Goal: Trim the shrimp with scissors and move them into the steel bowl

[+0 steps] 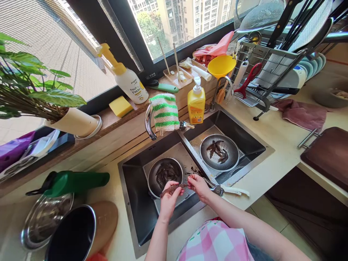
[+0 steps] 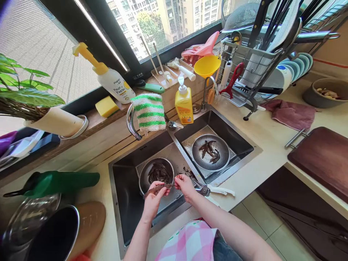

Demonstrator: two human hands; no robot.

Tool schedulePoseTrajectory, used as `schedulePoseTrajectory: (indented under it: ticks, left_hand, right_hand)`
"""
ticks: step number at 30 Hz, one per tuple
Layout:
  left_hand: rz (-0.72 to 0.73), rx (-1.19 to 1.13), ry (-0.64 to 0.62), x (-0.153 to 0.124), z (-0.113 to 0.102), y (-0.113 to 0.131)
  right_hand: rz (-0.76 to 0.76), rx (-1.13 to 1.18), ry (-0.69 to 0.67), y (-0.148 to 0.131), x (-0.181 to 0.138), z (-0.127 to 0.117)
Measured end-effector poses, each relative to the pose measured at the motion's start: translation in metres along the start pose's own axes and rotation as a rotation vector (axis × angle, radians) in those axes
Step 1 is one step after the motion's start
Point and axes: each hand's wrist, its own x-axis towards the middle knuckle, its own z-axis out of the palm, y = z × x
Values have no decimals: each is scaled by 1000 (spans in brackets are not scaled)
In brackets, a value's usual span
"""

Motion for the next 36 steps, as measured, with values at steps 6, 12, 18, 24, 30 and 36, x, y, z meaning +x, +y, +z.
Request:
schedulePoseTrajectory:
  ticks: [6, 12, 18, 24, 30, 36]
  left_hand:
    - [2, 33, -14, 11, -1, 17]
    - [85, 193, -197, 47, 62, 43]
    - [27, 62, -81, 91, 61, 41]
    - [-98, 162, 351, 72, -68, -20]
    - [-199, 325, 431, 38, -117, -93]
    - [-223, 583, 343, 60, -114, -130]
  right_hand:
    - [-13, -103, 3, 17, 3, 0]
    - [-30, -225, -30, 19, 0, -1]
    - [0, -413, -17, 10, 3, -9]
    - [-355, -1392, -95, -21, 8, 4]
    - [-510, -1776, -38, -51, 22, 39]
    - [-289, -2036, -44, -39, 70, 55]
